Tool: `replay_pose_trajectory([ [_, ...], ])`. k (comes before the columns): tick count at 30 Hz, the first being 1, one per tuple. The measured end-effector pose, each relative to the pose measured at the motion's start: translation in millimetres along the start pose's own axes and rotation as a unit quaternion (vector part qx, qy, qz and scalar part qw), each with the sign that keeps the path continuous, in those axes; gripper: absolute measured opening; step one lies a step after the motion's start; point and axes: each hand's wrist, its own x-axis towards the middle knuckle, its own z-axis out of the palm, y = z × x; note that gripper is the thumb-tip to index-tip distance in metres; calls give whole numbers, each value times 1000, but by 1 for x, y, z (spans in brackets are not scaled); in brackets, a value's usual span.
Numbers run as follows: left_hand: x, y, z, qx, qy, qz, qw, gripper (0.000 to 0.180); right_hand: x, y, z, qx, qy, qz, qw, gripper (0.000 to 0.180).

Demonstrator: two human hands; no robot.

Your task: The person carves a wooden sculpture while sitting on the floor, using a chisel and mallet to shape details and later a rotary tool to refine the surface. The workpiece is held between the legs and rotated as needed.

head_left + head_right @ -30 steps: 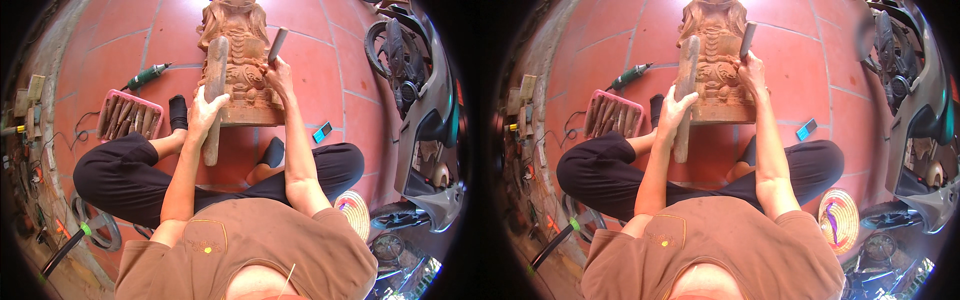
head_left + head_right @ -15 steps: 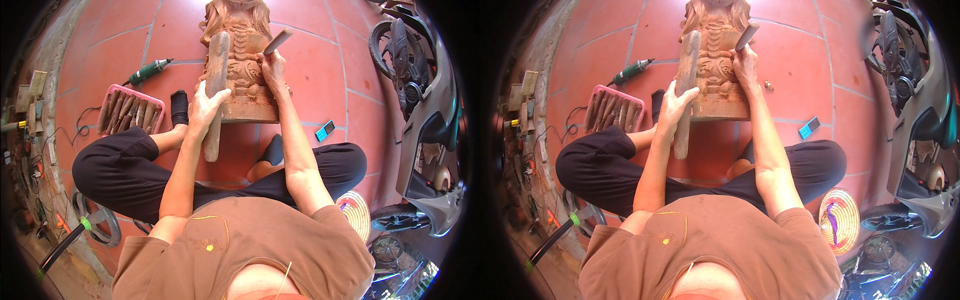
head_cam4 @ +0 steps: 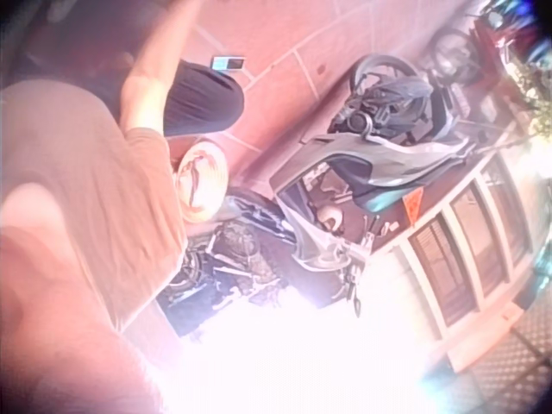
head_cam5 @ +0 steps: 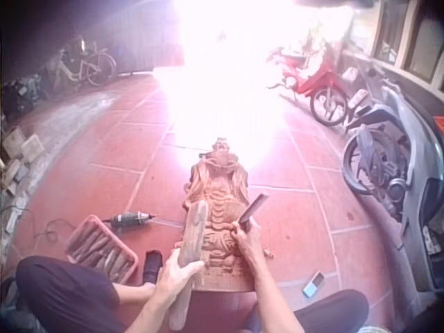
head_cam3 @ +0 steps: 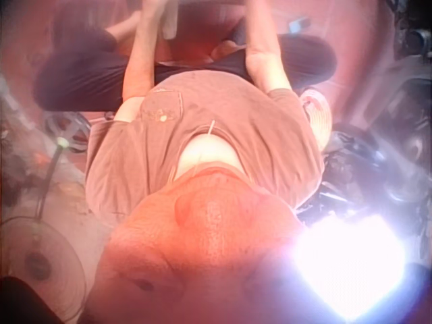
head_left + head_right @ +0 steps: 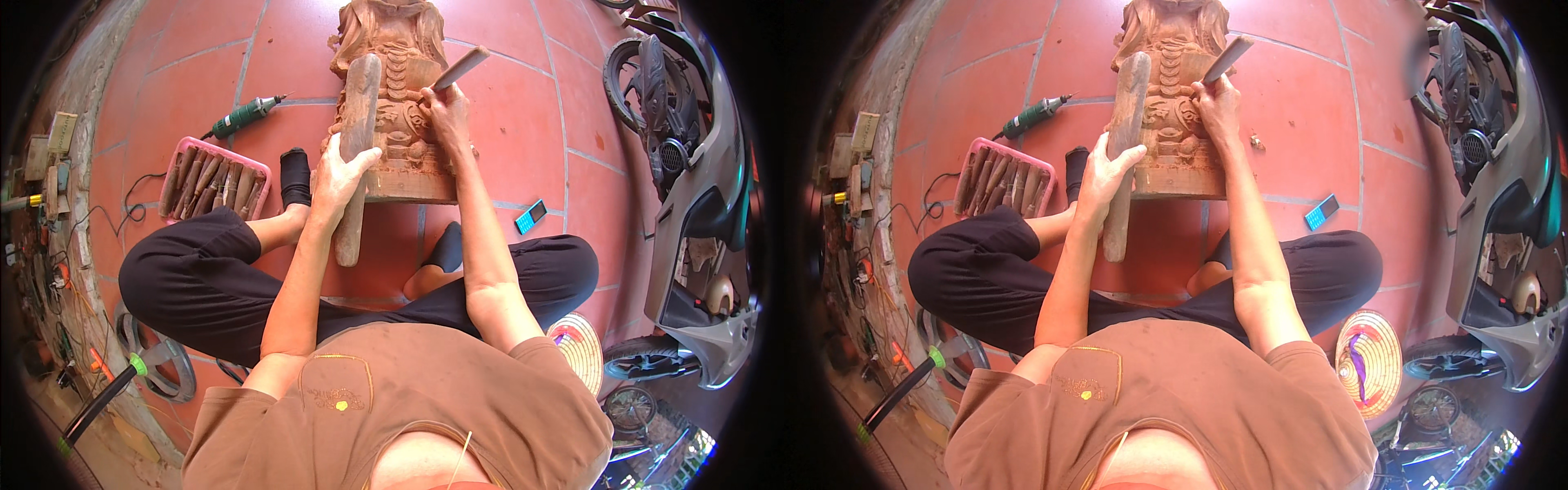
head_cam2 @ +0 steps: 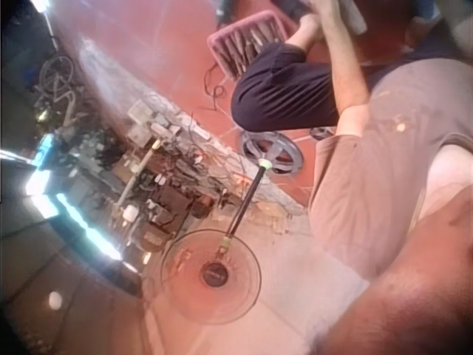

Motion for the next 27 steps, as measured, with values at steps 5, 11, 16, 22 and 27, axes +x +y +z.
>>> replay_pose_trajectory([
  [5, 5, -10, 0, -7, 12, 23, 1000, 70, -7, -15, 6, -112, 12, -86, 990, 14],
  [11, -3, 6, -1, -29, -11, -20, 999, 67, -13, -17, -6, -157, -58, -135, 977, 15],
  [16, -5, 11, 0, -12, -4, -25, 1000, 67, -7, -16, -8, -83, -57, -75, 992, 13],
  [22, 4, -9, 1, -3, 10, 35, 999, 68, 0, -12, -2, -139, -40, -111, 983, 19],
  [27, -5, 11, -1, -16, -3, -32, 999, 67, -7, -23, -9, -175, -66, -118, 975, 12],
])
